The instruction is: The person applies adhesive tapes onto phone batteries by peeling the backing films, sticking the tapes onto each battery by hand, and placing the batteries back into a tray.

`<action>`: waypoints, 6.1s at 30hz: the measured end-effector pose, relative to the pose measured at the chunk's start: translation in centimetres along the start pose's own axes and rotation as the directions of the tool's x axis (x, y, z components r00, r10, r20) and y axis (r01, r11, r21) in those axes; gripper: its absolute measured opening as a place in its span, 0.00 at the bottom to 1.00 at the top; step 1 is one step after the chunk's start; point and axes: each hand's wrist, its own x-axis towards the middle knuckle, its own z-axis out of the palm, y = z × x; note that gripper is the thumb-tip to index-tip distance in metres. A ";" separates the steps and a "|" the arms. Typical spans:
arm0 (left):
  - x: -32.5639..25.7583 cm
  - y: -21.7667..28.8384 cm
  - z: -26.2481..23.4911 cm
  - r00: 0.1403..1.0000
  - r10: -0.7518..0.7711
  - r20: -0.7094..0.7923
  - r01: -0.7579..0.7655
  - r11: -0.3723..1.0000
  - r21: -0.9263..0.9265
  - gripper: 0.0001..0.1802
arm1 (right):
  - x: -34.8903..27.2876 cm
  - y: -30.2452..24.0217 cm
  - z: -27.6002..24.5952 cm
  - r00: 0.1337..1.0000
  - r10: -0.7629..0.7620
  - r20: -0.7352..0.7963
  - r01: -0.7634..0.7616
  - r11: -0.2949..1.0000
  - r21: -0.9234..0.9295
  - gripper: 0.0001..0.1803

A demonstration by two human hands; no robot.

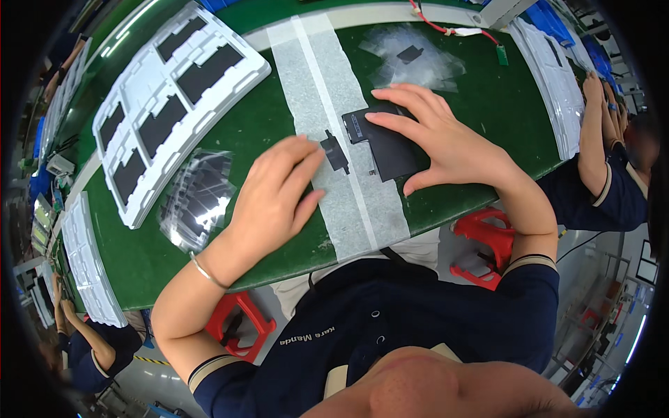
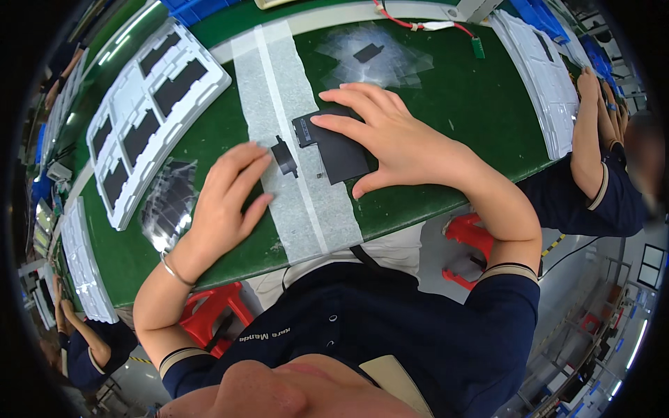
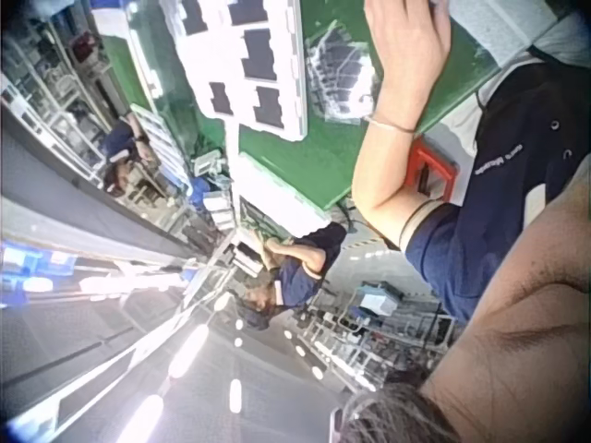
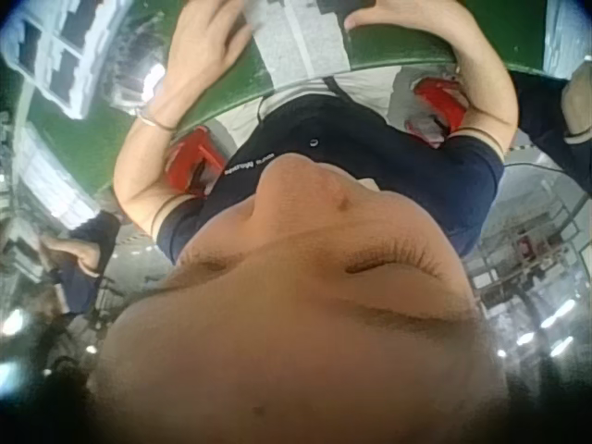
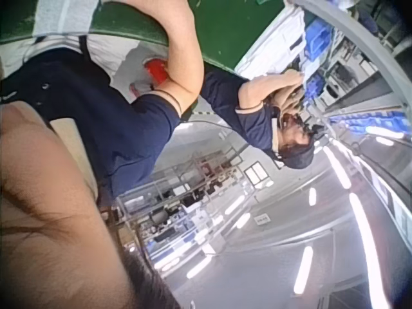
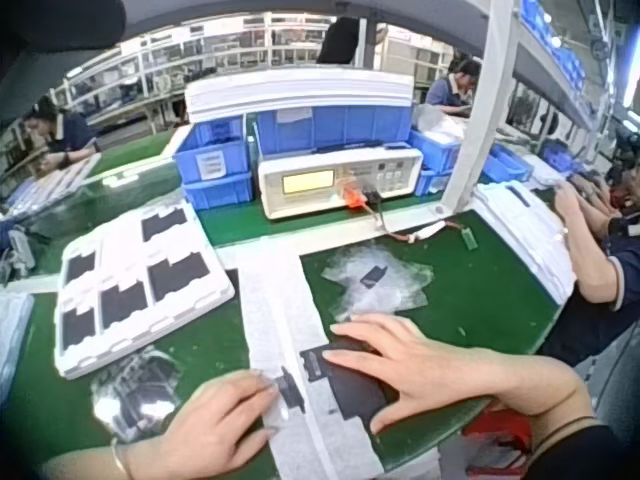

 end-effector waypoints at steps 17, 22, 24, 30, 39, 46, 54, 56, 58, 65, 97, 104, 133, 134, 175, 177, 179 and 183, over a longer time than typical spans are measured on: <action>1.1 -0.6 -0.8 0.918 0.088 0.386 -0.052 0.993 -0.103 0.27 | 1.6 1.2 0.2 0.996 0.030 0.082 -0.049 0.969 0.241 0.42; 1.1 -1.1 -0.5 0.927 0.121 0.354 -0.068 0.985 -0.158 0.25 | 1.2 0.9 0.7 0.997 -0.044 0.068 0.024 0.961 0.276 0.38; 1.1 -1.3 -0.3 0.929 0.133 0.345 -0.082 0.984 -0.159 0.25 | 1.1 0.7 1.1 0.997 -0.056 0.058 0.035 0.950 0.309 0.42; 1.0 -1.2 -0.6 0.936 0.129 0.328 -0.091 0.987 -0.131 0.23 | 1.2 0.2 1.5 0.995 -0.059 0.080 0.033 0.953 0.300 0.41; 0.6 -1.3 0.0 0.948 0.131 0.289 -0.086 0.983 -0.164 0.22 | 1.1 0.1 1.7 0.997 -0.044 0.068 0.023 0.958 0.285 0.41; 0.8 -1.4 -0.1 0.944 0.124 0.306 -0.082 0.986 -0.148 0.21 | 1.4 0.5 1.6 0.996 -0.058 0.073 0.034 0.956 0.293 0.41; 0.8 -1.4 -0.1 0.943 0.124 0.308 -0.082 0.986 -0.145 0.20 | 1.3 0.4 1.8 0.996 -0.058 0.064 0.037 0.957 0.289 0.41; 0.7 -1.5 0.0 0.945 0.132 0.298 -0.093 0.986 -0.141 0.20 | 1.3 0.4 1.8 0.997 -0.058 0.056 0.040 0.957 0.288 0.41; 0.8 -1.4 -0.1 0.943 0.133 0.304 -0.092 0.985 -0.144 0.20 | 1.2 0.4 1.9 0.997 -0.057 0.054 0.039 0.957 0.288 0.40; 0.8 -1.4 0.0 0.945 0.124 0.303 -0.082 0.986 -0.148 0.21 | 1.2 0.5 1.9 0.997 -0.066 0.049 0.050 0.960 0.275 0.40; 0.7 -1.3 -0.2 0.945 0.107 0.310 -0.060 0.986 -0.158 0.22 | 1.4 0.2 1.6 0.995 -0.051 0.085 0.027 0.963 0.268 0.42; 0.7 -1.4 0.0 0.946 0.112 0.304 -0.061 0.983 -0.172 0.23 | 1.3 0.4 1.7 0.995 -0.046 0.092 0.019 0.961 0.275 0.42; -1.3 5.8 -2.1 0.916 -0.389 -0.095 0.082 0.413 -0.907 0.46 | 2.2 -9.1 2.1 0.928 0.213 -0.306 0.286 0.117 0.951 0.11; -1.6 6.3 -2.0 0.883 -0.463 -0.074 0.077 0.299 -0.951 0.43 | 2.2 -9.3 2.6 0.923 0.199 -0.329 0.310 0.123 0.943 0.13; -0.4 6.4 -0.6 0.750 -0.315 -0.582 0.037 0.898 -0.438 0.24 | 2.2 -7.3 1.1 0.869 0.135 -0.475 0.286 0.648 0.706 0.07; 0.0 7.2 -0.7 0.683 -0.400 -0.611 0.062 0.865 -0.498 0.14 | 2.1 -7.4 1.4 0.856 0.120 -0.502 0.289 0.695 0.659 0.06; -0.2 7.2 -0.9 0.702 -0.437 -0.563 0.107 0.845 -0.523 0.13 | 2.0 -7.7 1.7 0.855 0.118 -0.506 0.297 0.688 0.662 0.06; -0.1 7.0 -0.5 0.684 -0.396 -0.612 -0.009 0.835 -0.550 0.10 | 1.8 -8.1 2.0 0.838 0.118 -0.532 0.312 0.698 0.645 0.06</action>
